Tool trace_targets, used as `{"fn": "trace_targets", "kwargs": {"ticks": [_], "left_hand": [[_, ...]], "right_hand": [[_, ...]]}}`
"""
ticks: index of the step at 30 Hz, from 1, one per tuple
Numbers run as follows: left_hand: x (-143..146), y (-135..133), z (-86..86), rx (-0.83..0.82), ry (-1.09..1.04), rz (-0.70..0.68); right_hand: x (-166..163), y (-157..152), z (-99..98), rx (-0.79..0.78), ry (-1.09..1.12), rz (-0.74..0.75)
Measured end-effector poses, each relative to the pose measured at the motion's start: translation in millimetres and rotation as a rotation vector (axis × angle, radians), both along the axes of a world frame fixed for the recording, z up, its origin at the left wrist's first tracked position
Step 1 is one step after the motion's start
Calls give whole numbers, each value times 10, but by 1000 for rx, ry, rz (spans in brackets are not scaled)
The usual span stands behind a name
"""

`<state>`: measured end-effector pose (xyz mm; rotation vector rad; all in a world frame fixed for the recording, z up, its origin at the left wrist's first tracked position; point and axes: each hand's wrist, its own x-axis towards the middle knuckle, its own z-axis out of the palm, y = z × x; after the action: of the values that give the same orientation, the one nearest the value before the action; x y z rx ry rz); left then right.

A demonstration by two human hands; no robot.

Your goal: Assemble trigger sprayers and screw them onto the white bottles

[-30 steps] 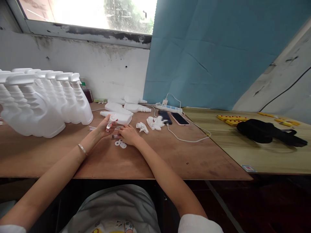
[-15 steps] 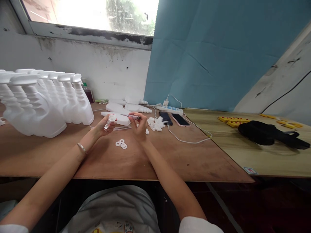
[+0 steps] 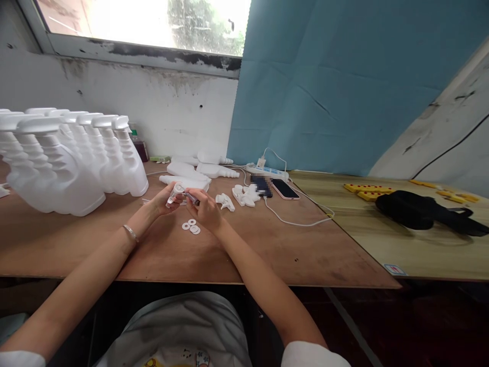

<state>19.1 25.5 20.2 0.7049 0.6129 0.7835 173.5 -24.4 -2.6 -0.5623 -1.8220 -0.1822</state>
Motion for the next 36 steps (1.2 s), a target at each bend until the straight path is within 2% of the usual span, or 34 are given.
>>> {"fn": "trace_targets", "kwargs": {"ticks": [5,8,11,13,17,19,22,25,29,32,36], "left_hand": [[5,-8,-22,30,116,-24],[12,-24,-29,54,198,-47],[20,-24,-47,76,235,-58],[21,-17,-55,92,241,-47],[17,-13,-38,91,216,-48],[18,-19,-25,68,207,-50],[26,-19,-33,57,205,-7],[22,7,-83,47,184,-7],[-8,48,-143,-4,200,-73],[-18,50,-136,-51,199,-78],[-18,45,-98,-138,183,-73]], "right_hand": [[-8,-28,34,45,74,-88],[-4,-44,81,-8,174,-157],[6,-42,100,-69,233,-148],[9,-29,84,-39,206,-153],[-6,22,2,125,-3,-122],[-21,39,-34,147,-43,-101],[-48,25,-40,43,22,-130],[-58,-12,15,-184,133,-116],[-5,23,109,-470,398,76],[52,114,132,-571,541,210],[81,199,117,-626,631,278]]}}
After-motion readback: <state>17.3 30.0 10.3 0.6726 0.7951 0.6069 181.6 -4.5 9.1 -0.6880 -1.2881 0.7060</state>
